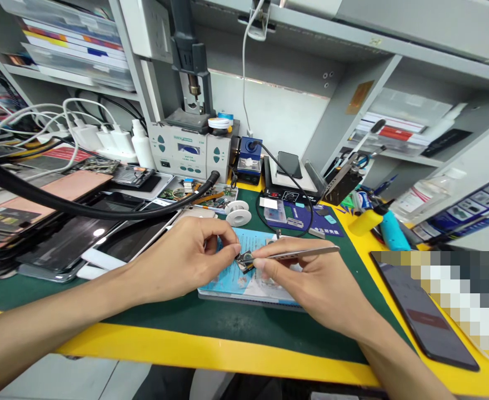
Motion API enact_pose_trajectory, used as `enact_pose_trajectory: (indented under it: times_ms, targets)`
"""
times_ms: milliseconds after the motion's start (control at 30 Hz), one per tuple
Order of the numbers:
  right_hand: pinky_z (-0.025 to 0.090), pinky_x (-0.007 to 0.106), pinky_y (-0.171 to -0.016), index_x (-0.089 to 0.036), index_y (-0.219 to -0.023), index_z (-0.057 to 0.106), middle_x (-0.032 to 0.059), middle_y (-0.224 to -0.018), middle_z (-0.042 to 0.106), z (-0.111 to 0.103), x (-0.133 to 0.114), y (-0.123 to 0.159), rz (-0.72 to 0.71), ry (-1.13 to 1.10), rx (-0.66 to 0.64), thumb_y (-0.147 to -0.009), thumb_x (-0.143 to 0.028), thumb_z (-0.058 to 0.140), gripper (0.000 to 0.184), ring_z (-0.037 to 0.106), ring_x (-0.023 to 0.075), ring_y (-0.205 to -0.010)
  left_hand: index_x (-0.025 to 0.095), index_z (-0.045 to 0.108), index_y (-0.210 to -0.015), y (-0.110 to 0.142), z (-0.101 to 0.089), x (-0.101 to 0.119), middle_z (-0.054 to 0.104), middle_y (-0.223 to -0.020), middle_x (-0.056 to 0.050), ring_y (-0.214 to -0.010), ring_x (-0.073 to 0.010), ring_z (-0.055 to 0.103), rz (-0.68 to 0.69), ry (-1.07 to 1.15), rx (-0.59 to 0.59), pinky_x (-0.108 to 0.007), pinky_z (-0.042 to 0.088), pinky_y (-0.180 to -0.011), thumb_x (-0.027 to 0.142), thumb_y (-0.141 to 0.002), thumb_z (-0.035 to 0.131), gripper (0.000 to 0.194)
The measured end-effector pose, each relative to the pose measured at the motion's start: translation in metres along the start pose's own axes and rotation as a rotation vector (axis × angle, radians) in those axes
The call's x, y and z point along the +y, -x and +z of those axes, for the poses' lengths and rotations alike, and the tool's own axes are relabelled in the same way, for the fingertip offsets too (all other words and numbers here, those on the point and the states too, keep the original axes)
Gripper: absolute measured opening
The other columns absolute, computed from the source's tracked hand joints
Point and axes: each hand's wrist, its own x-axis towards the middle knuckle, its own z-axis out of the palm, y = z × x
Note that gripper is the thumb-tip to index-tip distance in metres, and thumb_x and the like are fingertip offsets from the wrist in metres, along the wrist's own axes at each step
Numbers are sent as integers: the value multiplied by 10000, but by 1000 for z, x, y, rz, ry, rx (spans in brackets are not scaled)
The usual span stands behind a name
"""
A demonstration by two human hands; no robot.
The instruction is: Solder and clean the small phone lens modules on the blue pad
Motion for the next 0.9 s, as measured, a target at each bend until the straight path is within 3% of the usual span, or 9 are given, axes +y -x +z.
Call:
enact_pose_trajectory:
  times_ms: [900]
  targets:
    - [577,252,-609,-267,-832,828,22,-846,801,0,0,1,-46,37,34,-834,-375,778,120,720,181,-720,223,686,-770,0,0,-1,520,-472,57,-435,-105,456,-63,-17,-67,-248,316,-436,314,-853,567,171]
